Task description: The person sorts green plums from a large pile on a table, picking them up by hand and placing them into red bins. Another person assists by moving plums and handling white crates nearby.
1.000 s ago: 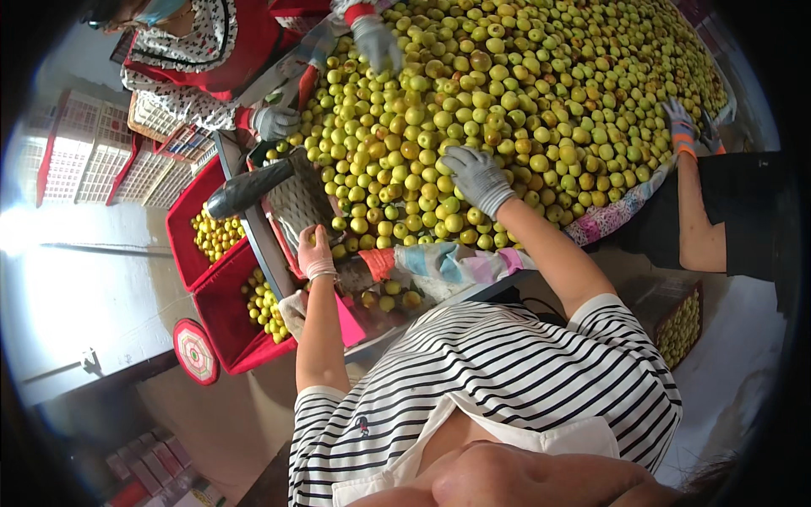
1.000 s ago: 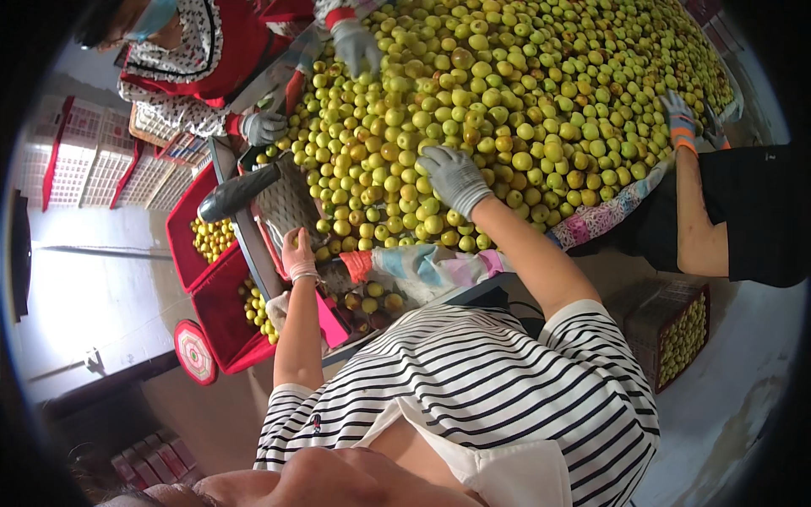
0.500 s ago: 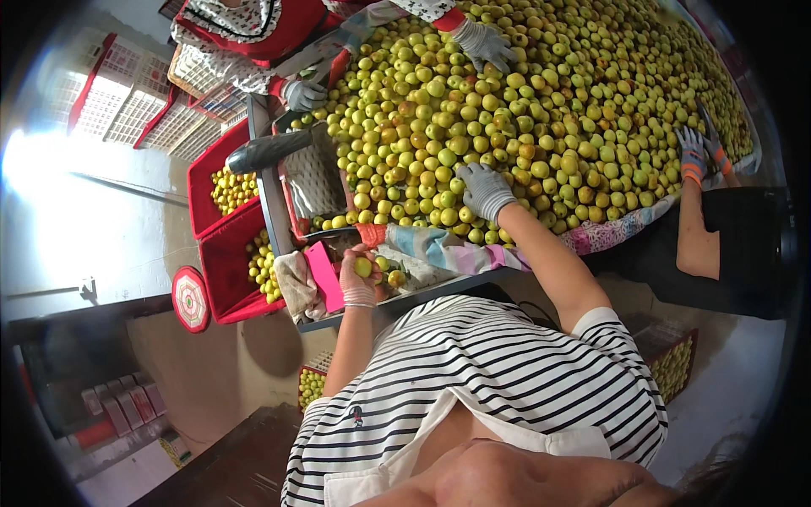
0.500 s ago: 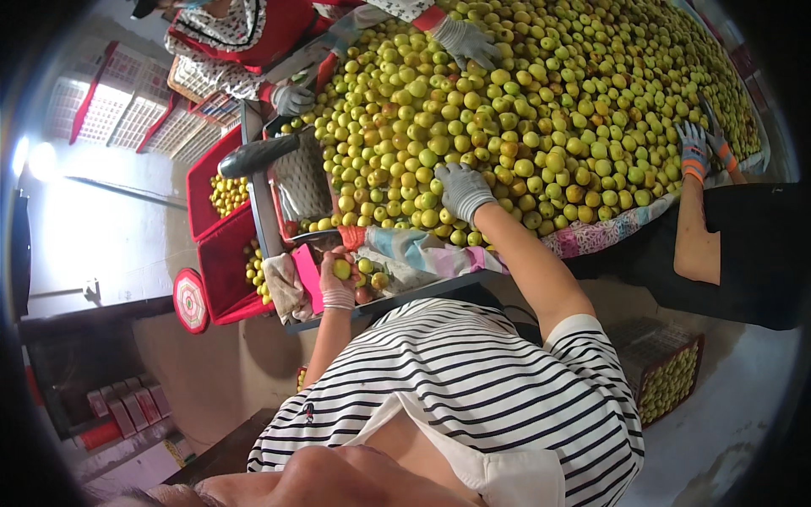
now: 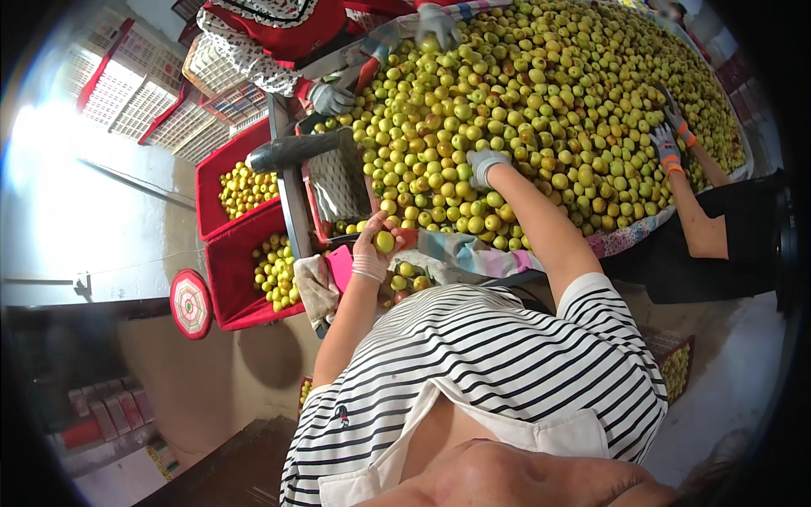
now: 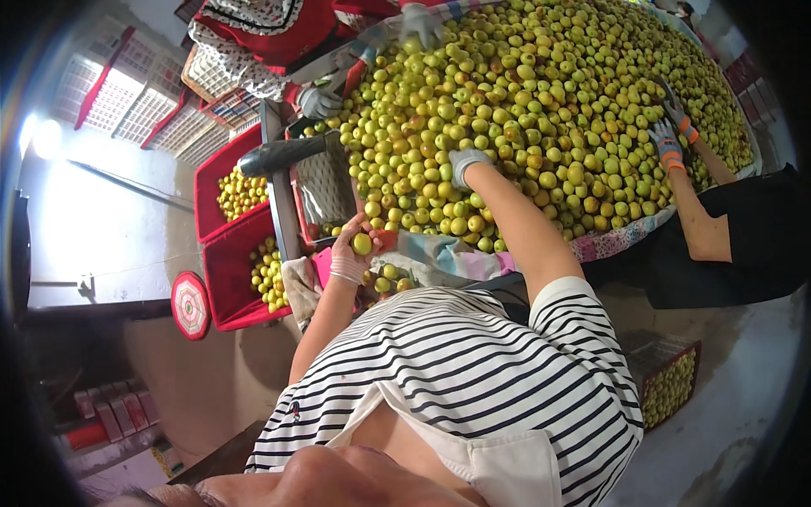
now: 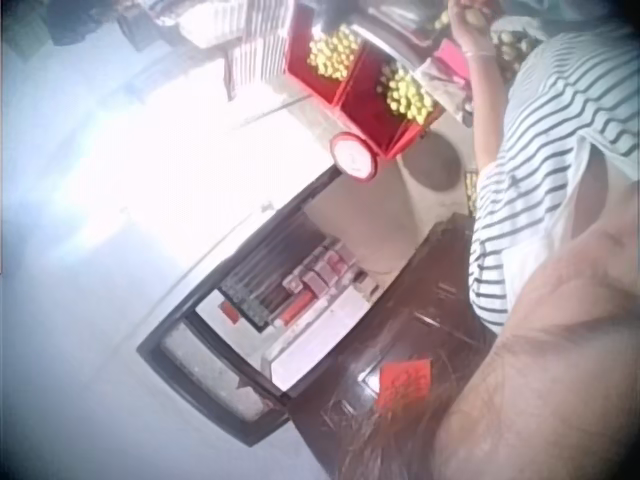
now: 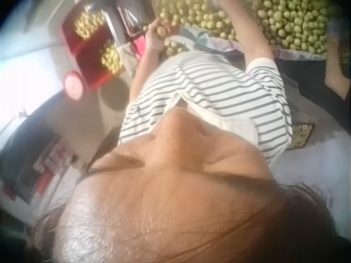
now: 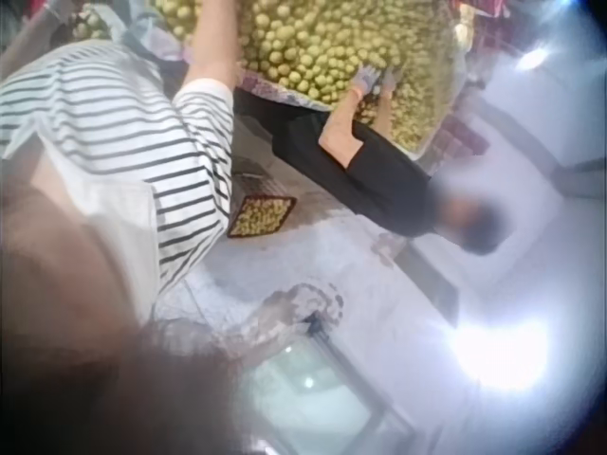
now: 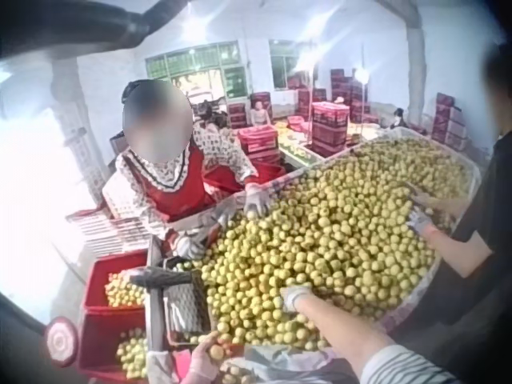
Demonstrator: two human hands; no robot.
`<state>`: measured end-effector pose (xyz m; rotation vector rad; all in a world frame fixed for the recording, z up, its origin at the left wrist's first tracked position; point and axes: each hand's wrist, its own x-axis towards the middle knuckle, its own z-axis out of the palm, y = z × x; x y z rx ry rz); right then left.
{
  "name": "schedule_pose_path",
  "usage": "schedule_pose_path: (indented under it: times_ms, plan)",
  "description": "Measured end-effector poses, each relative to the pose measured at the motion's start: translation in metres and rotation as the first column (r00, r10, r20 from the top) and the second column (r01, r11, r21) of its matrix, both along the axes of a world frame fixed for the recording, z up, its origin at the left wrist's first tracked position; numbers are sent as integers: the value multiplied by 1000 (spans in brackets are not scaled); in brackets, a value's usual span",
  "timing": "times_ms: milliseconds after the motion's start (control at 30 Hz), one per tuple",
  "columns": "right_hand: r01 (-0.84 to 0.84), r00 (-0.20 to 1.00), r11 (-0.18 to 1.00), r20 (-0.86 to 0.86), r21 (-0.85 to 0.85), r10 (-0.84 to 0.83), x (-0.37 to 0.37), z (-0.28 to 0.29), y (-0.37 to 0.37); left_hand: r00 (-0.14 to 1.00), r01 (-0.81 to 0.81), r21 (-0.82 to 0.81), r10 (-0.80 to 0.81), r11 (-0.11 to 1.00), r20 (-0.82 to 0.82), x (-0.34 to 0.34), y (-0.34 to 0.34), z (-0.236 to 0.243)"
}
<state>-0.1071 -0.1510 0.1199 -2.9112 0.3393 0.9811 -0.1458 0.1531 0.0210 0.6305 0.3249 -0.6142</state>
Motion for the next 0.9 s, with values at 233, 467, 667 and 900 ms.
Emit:
schedule_pose_path:
  times_ms: [233, 467, 667, 900]
  plan:
    - [81, 971, 956, 194, 281, -139, 0, -12, -2, 991, -35, -338, -12, 940, -134, 50, -16, -32]
    - [-49, 945, 975, 305, -217, 115, 60, -2, 20, 997, 28, -566, -60, 824, -38, 60, -18, -39]
    - [-215, 975, 877, -140, -429, 171, 91, -1, 52, 998, 8, -572, -45, 820, -49, 58, -13, -34]
    - [-108, 988, 889, 49, -444, 144, 102, -52, 31, 988, -38, -502, 107, 864, 110, 57, 14, -26]
